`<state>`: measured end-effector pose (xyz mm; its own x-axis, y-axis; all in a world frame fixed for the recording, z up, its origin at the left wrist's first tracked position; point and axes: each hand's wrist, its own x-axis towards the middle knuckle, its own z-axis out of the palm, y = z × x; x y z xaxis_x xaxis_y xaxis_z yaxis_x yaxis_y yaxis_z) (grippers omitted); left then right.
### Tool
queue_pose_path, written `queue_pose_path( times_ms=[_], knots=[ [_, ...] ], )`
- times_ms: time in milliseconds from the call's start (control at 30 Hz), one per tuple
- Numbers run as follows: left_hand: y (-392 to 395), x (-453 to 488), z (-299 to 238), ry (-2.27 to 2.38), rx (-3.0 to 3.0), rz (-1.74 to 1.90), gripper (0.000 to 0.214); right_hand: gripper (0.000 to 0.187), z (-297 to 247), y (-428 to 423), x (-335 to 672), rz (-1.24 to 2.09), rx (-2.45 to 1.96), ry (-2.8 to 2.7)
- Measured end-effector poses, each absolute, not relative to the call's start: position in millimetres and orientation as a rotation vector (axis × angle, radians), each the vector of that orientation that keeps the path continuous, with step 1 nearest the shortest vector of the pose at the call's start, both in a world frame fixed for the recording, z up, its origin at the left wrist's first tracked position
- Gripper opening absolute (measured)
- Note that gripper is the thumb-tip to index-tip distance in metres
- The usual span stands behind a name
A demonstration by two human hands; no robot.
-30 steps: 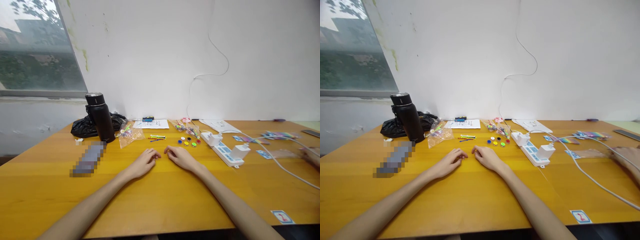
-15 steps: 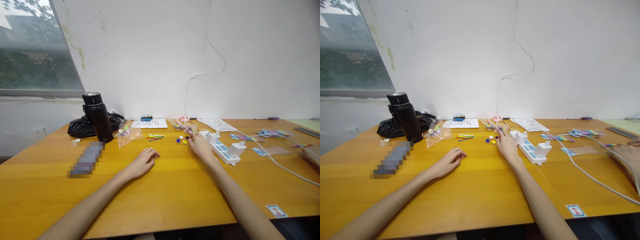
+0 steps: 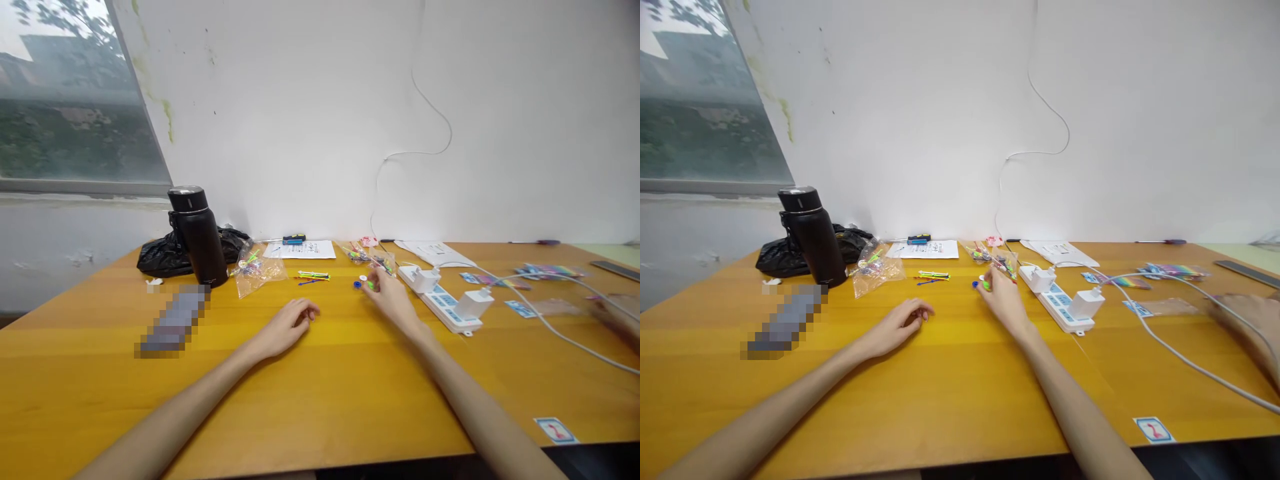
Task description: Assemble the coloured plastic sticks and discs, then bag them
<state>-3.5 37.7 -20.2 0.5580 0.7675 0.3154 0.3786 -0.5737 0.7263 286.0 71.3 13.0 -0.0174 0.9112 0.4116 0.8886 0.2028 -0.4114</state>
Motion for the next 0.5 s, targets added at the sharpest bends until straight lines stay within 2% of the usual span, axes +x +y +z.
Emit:
queue_pose_path(
  times_ms=[100,233,400,500],
  knots=[
    [41.1,-2.0,-22.9,0.844,1.955,0.905,0.028,0.017,11.2,61.2,254.0,0.257,-1.235,-1.897],
    [45.7,0.8,-24.0,0.656,1.646,0.929,0.044,0.012,1.6,42.2,215.3,0.39,-0.953,-2.019],
    [50.1,1.9,-26.6,0.66,1.484,0.924,0.039,0.01,-4.8,32.0,201.0,0.526,-0.805,-2.089],
    [50.2,2.6,-25.9,0.67,1.427,0.941,0.039,0.012,-9.7,42.1,206.7,0.456,-0.881,-1.967]
  ],
)
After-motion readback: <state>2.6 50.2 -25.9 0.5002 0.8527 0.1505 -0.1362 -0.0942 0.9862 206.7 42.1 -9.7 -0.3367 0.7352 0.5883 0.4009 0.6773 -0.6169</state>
